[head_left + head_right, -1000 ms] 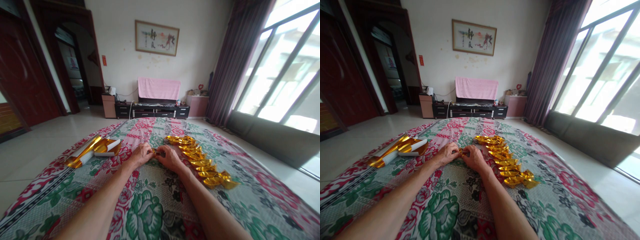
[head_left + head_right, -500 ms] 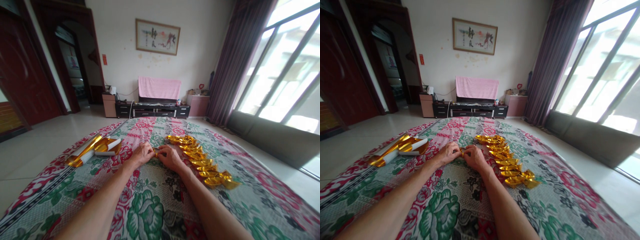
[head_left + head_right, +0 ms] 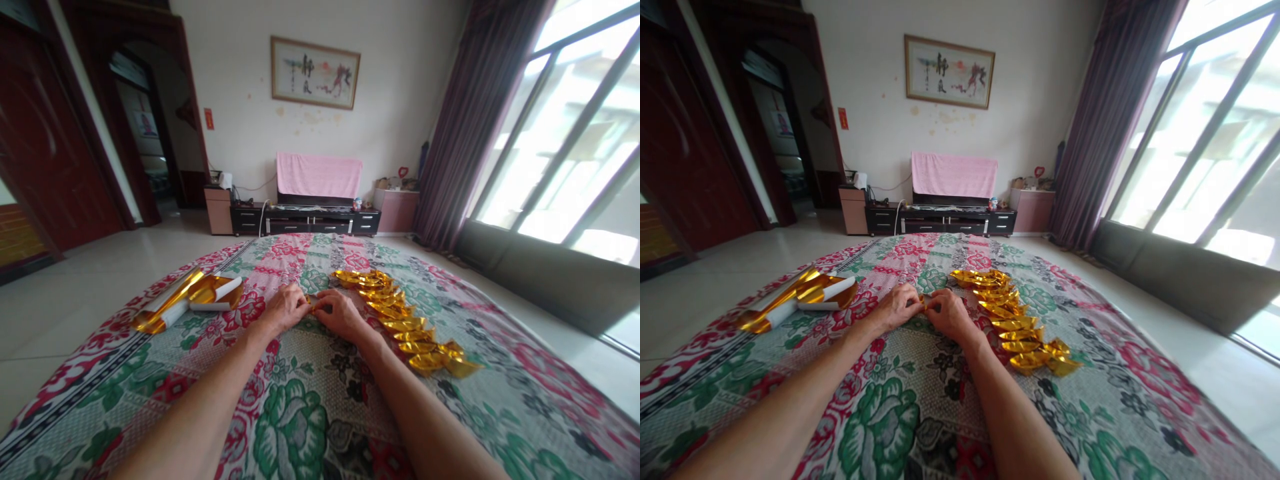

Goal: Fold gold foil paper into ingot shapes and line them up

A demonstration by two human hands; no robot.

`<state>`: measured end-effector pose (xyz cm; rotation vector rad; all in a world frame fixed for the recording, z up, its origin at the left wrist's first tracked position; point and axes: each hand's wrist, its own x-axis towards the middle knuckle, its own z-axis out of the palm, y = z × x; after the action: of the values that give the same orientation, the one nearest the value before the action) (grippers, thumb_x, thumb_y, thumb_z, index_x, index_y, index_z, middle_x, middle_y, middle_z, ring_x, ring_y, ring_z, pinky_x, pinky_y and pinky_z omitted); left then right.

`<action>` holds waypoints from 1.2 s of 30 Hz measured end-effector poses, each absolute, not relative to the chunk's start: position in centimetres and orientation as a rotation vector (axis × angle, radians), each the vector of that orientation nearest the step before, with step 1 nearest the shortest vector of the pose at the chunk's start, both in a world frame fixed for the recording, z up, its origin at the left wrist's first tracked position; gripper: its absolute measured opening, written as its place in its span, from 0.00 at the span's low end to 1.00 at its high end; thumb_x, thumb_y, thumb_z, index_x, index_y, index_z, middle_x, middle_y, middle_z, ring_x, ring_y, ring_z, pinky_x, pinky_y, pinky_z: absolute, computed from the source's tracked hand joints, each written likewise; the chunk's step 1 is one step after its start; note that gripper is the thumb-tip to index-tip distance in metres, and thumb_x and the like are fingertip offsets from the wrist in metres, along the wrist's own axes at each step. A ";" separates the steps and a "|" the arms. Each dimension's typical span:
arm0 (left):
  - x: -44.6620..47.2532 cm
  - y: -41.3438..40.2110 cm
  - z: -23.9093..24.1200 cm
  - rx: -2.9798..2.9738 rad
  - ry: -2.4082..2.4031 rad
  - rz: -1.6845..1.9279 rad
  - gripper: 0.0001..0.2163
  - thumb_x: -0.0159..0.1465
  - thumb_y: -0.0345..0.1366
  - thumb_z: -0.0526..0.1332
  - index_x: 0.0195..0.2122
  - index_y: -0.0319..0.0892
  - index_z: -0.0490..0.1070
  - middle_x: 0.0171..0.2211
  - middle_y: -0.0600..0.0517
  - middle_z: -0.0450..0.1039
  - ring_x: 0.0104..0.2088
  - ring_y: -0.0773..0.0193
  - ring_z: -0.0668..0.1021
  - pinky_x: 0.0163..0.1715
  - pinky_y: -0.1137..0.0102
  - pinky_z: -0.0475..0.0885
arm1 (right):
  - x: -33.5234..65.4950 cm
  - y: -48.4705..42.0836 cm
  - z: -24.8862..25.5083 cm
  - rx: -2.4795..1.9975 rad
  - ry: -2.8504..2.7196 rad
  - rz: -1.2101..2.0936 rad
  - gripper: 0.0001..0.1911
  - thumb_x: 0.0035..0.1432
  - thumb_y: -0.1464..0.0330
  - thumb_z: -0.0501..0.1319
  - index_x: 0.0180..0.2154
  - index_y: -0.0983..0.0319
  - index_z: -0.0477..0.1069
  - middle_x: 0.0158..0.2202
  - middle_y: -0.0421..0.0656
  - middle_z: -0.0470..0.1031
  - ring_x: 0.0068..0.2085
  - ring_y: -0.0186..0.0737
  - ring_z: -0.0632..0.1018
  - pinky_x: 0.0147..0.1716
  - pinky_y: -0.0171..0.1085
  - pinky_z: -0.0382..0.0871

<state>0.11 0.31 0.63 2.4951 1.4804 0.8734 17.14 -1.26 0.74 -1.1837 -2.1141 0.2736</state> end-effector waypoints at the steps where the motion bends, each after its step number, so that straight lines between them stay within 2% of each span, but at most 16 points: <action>1: 0.1 0.3 0.6 2.494 1.484 0.874 0.07 0.55 0.35 0.57 0.23 0.40 0.69 0.29 0.51 0.68 0.33 0.66 0.71 0.35 0.72 0.65 | 17.1 -1.3 0.8 -1.187 -2.115 0.275 0.07 0.47 0.72 0.59 0.28 0.59 0.77 0.41 0.43 0.73 0.41 0.36 0.74 0.44 0.35 0.65; 24: 0.3 0.5 0.6 2.487 1.547 0.835 0.07 0.54 0.35 0.56 0.21 0.40 0.69 0.28 0.51 0.68 0.31 0.66 0.71 0.33 0.71 0.64 | 17.4 -1.1 0.8 -1.179 -2.127 0.298 0.09 0.47 0.73 0.59 0.29 0.58 0.77 0.41 0.43 0.73 0.42 0.37 0.74 0.44 0.34 0.65; 31: 0.2 0.6 0.4 2.491 1.525 0.836 0.07 0.54 0.36 0.57 0.22 0.40 0.69 0.29 0.51 0.68 0.32 0.65 0.71 0.35 0.71 0.65 | 16.6 -1.5 1.0 -1.274 -2.053 0.260 0.09 0.49 0.65 0.60 0.25 0.60 0.77 0.39 0.45 0.74 0.39 0.38 0.75 0.41 0.34 0.66; 36: 0.2 0.9 0.2 2.474 1.528 0.861 0.07 0.53 0.35 0.57 0.22 0.40 0.70 0.28 0.51 0.68 0.33 0.65 0.71 0.35 0.71 0.65 | 16.3 -1.4 1.0 -1.305 -2.049 0.260 0.06 0.47 0.69 0.61 0.23 0.61 0.76 0.38 0.45 0.74 0.39 0.38 0.74 0.40 0.34 0.66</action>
<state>0.25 0.86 0.23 2.4736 1.5279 0.8615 16.35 -1.45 1.00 -1.3054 -2.0488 0.2602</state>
